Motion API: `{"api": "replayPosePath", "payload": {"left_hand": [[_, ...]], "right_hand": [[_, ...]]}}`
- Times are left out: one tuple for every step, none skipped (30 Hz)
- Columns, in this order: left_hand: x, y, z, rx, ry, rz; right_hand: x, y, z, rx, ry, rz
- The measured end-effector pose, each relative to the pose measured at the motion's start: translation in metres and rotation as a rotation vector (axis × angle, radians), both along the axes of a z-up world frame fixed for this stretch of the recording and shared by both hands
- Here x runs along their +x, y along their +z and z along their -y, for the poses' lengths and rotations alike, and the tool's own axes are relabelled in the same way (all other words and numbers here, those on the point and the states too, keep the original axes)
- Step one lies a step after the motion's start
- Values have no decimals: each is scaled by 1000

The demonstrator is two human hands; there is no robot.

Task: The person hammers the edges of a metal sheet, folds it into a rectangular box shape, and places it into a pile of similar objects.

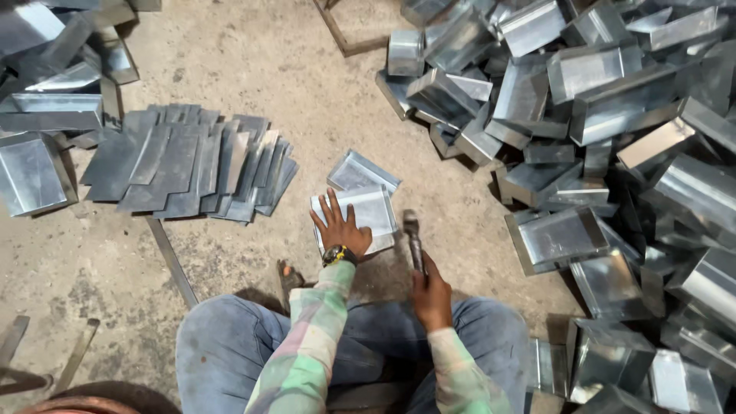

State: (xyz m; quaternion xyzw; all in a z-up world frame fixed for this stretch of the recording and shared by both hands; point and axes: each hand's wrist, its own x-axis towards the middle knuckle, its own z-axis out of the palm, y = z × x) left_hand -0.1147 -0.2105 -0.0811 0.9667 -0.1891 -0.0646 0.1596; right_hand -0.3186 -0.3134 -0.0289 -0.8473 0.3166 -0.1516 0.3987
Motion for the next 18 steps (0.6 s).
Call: {"api": "replayPosePath", "payload": {"left_hand": [[-8,1,-3,-3,-3,-18],[-16,1,-7,-5,-7,-35],[-22,3,-10,-13,-4,-43],[-29,5,-11,-22,-1,-51],[-38,7,-15,-28,1,-62],[-46,7,-20,-26,-3,-44],[-55,7,-24,-27,-7,-28],[-63,7,-26,-28,-12,-13],[-69,8,-28,-35,1,-8],[-74,8,-29,-42,13,-3],[-78,9,-29,-50,22,4],[-79,10,-30,-63,28,22],[-79,11,-30,-78,32,43],[-80,11,-29,-94,36,64],[-82,11,-28,-79,35,56],[-85,11,-28,-63,34,48],[-82,10,-27,-47,34,45],[-71,8,-23,-58,44,76]], "right_hand": [[-10,7,-1,141,-30,-13],[-15,14,-3,219,-23,84],[-15,23,-7,302,-18,191],[-14,32,-11,386,-13,298],[-16,43,-14,385,9,371],[-17,51,-16,384,31,443],[-16,57,-16,381,52,513],[-12,58,-16,337,59,509],[-6,54,-17,293,63,507],[-1,48,-17,250,67,505],[4,39,-16,203,64,381],[9,29,-14,157,61,258],[13,19,-11,108,56,137],[14,10,-8,57,54,121],[13,4,-5,5,52,105],[10,1,-2,-48,50,88],[7,1,0,11,10,85],[2,3,2,71,-29,82]]}}
